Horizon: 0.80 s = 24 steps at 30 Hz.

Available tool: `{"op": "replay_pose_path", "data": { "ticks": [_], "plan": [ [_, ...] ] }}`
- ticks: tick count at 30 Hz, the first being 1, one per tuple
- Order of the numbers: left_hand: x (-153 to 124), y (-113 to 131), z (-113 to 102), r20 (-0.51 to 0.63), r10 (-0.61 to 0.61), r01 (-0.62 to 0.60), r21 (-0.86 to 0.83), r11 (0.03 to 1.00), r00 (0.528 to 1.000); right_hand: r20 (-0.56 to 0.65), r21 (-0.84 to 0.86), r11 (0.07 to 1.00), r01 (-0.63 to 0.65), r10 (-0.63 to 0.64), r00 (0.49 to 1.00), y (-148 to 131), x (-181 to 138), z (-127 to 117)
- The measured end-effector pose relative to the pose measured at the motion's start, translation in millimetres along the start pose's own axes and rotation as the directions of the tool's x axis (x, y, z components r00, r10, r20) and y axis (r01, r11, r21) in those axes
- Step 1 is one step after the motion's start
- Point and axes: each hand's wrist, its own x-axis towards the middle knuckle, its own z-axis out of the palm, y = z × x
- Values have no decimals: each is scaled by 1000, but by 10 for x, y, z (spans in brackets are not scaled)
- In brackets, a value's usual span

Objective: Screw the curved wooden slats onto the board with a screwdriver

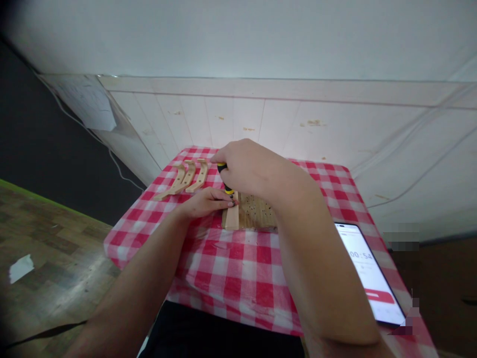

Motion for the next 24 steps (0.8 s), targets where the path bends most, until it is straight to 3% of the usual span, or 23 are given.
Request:
{"op": "replay_pose_path", "data": {
  "ticks": [4, 11, 17, 21, 24],
  "plan": [
    [8, -22, -3, -4, -16, 16, -29, 999, 1000, -69, -99, 987, -125, 118, 991, -7, -23, -17],
    [7, -31, -3, -20, -27, 28, 8, 1000, 999, -12, -112, 988, -105, 104, 994, -69, -48, -43],
    [5, -30, -5, -10, -18, 18, -8, 1000, 1000, -120, -149, 959, -240, 223, 967, -38, 50, 34],
    [1, -16, 5, -13, -31, 31, -24, 999, 999, -69, -27, 993, -117, 115, 991, -7, 12, 26],
    [0, -11, 9, -12, -33, 33, -26, 999, 999, -7, -28, 997, -70, 70, 998, 12, -37, -19]
  ]
}}
